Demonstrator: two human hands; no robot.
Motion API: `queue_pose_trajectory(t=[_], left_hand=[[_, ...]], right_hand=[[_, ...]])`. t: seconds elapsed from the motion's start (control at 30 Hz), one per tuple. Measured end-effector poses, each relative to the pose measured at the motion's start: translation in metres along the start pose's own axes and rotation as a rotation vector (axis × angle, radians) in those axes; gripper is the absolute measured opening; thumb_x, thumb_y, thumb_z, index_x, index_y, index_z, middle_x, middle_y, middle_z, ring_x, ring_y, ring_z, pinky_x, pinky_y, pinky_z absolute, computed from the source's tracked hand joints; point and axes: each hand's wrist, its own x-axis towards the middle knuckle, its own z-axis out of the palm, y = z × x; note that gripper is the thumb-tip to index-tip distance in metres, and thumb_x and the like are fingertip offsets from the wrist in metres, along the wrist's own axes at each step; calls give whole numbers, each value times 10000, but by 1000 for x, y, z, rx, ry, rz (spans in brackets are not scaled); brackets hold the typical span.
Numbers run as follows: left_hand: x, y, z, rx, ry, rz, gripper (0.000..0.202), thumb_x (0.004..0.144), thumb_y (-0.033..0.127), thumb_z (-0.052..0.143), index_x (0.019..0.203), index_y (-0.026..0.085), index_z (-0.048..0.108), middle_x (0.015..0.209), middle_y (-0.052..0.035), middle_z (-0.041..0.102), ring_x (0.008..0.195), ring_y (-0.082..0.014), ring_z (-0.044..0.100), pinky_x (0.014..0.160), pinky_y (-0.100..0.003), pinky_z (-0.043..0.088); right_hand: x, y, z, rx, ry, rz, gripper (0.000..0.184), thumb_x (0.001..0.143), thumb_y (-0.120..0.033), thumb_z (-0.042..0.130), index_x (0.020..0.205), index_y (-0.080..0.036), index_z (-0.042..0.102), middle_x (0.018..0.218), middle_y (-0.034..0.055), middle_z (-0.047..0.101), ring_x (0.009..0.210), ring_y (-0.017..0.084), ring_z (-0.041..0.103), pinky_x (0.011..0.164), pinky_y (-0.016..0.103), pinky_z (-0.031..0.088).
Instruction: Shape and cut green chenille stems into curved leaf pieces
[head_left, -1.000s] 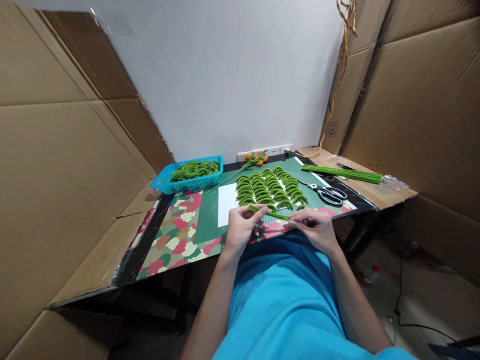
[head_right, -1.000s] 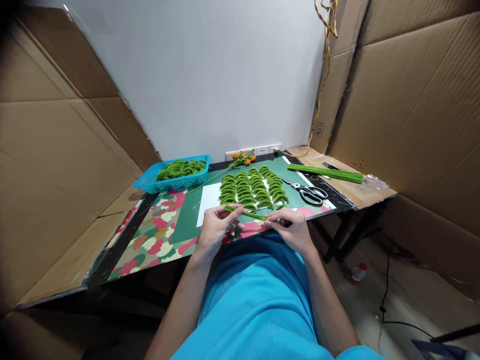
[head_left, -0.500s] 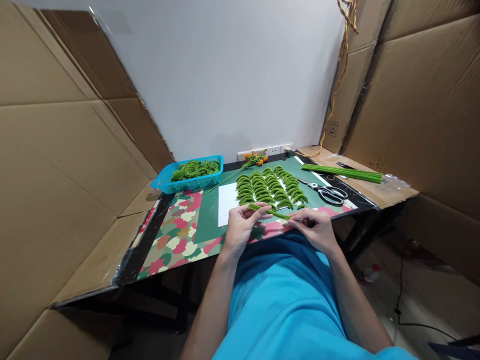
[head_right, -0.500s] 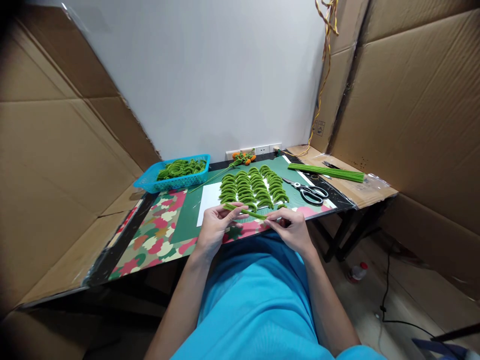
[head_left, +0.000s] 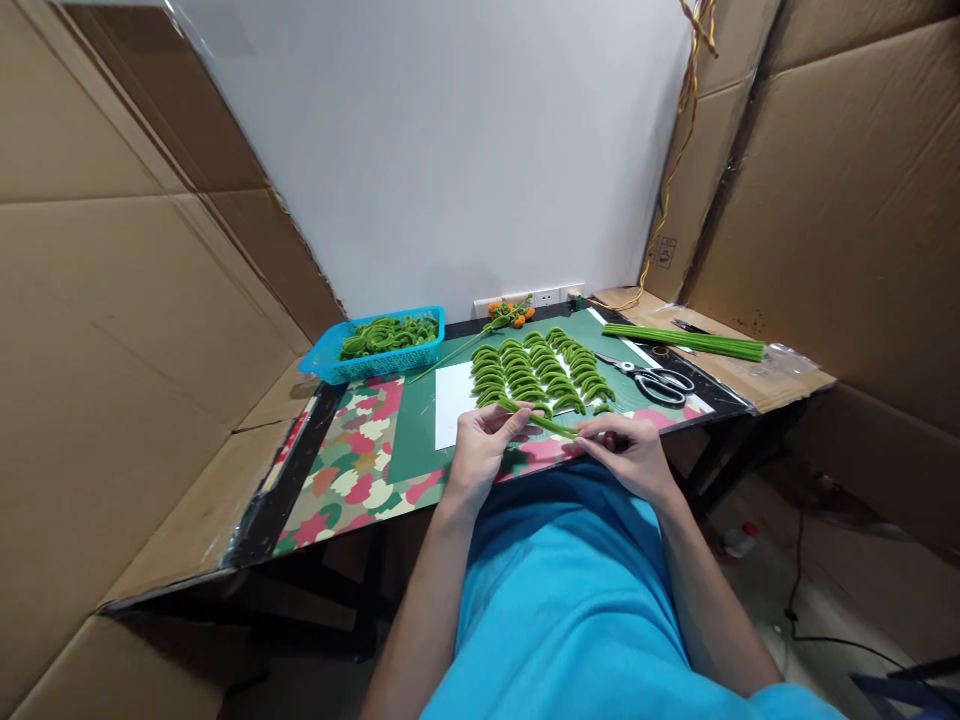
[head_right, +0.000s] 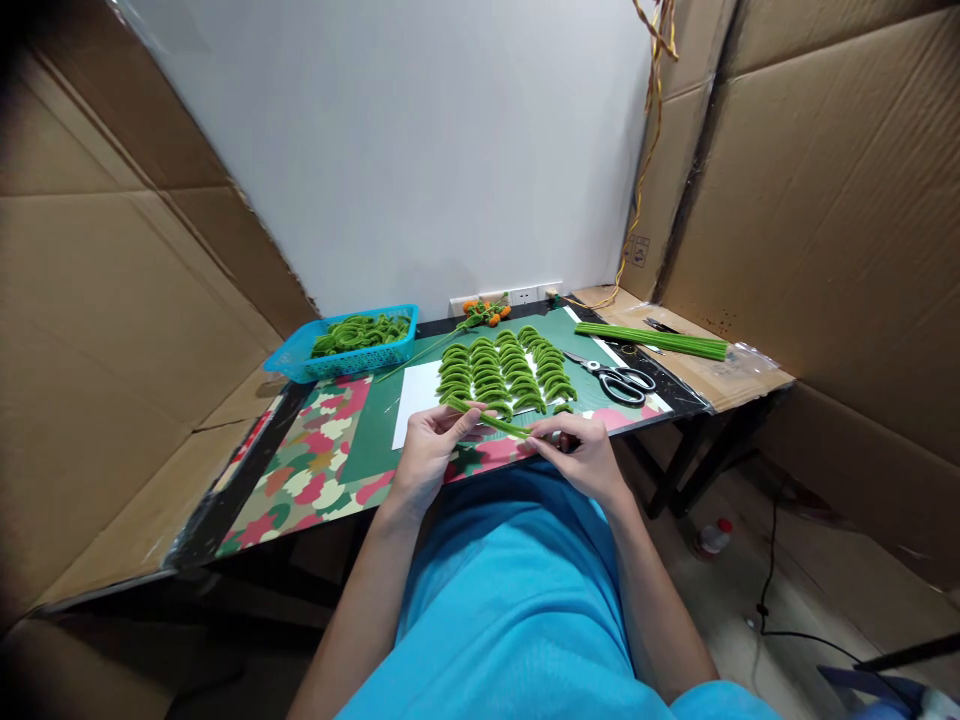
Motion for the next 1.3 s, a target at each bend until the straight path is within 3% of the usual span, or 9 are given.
queue_pose_trajectory(t=[0.3,0.53,0.77,0.87,0.97,1.2,1.3], left_hand=[[0,1,0,0,9,-23,533,717,547,938,967,92,820,1015,-158,846,833,-245,828,834,-350,699],[-2,3,2,-10,55,-18,543,716,558,934,981,96,826,1036,-163,845,864,-244,827,858,-353,699],[-1,2,2,-16,69,-29,562,681,564,952,954,91,821,1010,-162,846,863,-247,828,849,-356,701],[-1,1,3,-21,76,-26,545,676,542,963,943,88,822,988,-151,847,834,-239,827,851,-354,703],[-1,1,3,-24,82,-34,554,663,541,971,941,87,821,974,-145,848,830,-241,828,869,-370,706],[0,-1,0,-45,96,-36,573,667,552,965,970,89,816,997,-157,847,864,-250,830,878,-382,710],[-1,-1,0,-47,99,-27,545,687,532,959,979,94,820,1015,-154,847,862,-237,828,866,-362,709]], right_hand=[[0,1,0,-21,-13,0,89,953,-284,775,920,-209,809,987,72,840,640,153,654,530,277,462],[0,-1,0,-20,56,57,221,897,-369,841,1049,-209,829,847,44,794,543,121,559,492,259,461],[0,-1,2,10,115,92,196,872,-381,861,969,-211,849,735,25,745,498,113,479,451,262,404],[0,1,3,5,153,73,163,877,-370,862,928,-216,852,766,41,776,525,129,527,471,271,424],[-1,1,2,-12,141,65,169,884,-383,857,910,-216,850,798,55,794,564,150,579,492,280,446],[0,-2,1,27,115,111,218,851,-414,882,920,-213,837,635,-5,649,508,121,465,462,271,387],[1,-3,0,33,102,98,201,847,-394,884,922,-213,838,664,3,681,511,121,475,470,276,391]])
